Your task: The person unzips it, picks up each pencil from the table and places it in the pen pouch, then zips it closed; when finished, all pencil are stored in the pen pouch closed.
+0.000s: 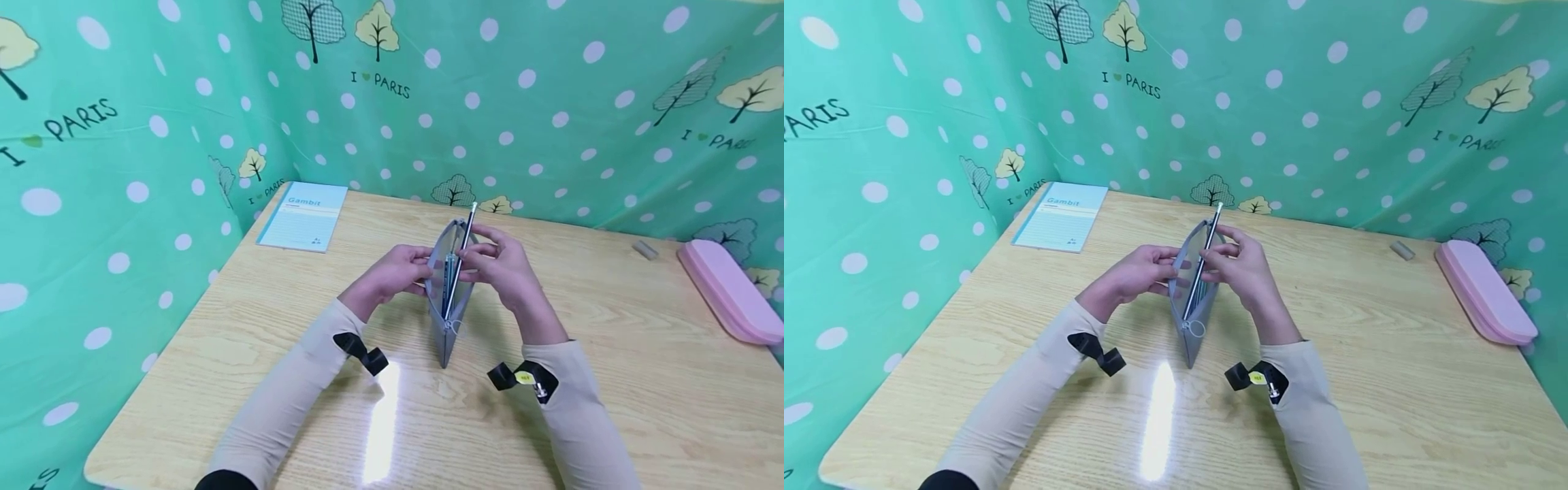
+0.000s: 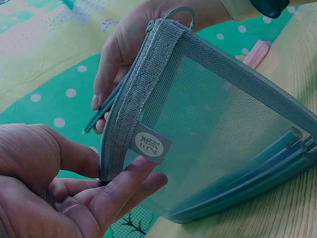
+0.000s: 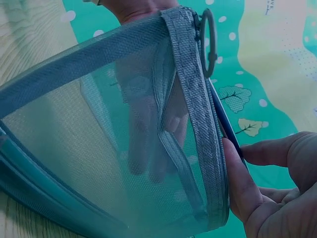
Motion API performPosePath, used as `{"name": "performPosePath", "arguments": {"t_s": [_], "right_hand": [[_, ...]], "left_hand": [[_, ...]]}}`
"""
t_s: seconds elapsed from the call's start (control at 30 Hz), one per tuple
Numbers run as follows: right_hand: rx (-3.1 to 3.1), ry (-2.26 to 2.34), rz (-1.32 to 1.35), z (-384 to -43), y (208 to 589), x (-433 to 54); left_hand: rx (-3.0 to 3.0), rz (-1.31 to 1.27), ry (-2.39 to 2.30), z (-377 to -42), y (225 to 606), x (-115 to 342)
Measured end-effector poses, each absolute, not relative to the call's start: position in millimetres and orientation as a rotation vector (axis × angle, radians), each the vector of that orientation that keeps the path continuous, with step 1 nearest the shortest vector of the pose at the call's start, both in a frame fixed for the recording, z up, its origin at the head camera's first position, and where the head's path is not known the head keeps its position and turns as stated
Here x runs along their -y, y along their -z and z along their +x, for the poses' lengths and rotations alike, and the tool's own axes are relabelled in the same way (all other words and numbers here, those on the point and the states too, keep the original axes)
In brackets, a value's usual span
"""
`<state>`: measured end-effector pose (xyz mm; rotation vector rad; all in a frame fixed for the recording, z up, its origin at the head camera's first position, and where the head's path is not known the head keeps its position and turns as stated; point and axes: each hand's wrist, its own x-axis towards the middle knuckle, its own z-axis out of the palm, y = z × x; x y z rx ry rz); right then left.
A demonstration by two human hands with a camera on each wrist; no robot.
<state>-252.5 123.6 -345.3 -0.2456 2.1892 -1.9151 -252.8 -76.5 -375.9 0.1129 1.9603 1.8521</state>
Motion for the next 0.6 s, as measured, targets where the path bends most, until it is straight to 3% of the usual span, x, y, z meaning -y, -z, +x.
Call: {"name": "performPosePath", "arguments": {"t_s": [0.6], "right_hand": [[-2.422,1.741,-0.199,-249.3,345.0,-117.8]], "left_hand": [[-1.981,0.118,-1.829,-254.4,376.2,77.9]]}}
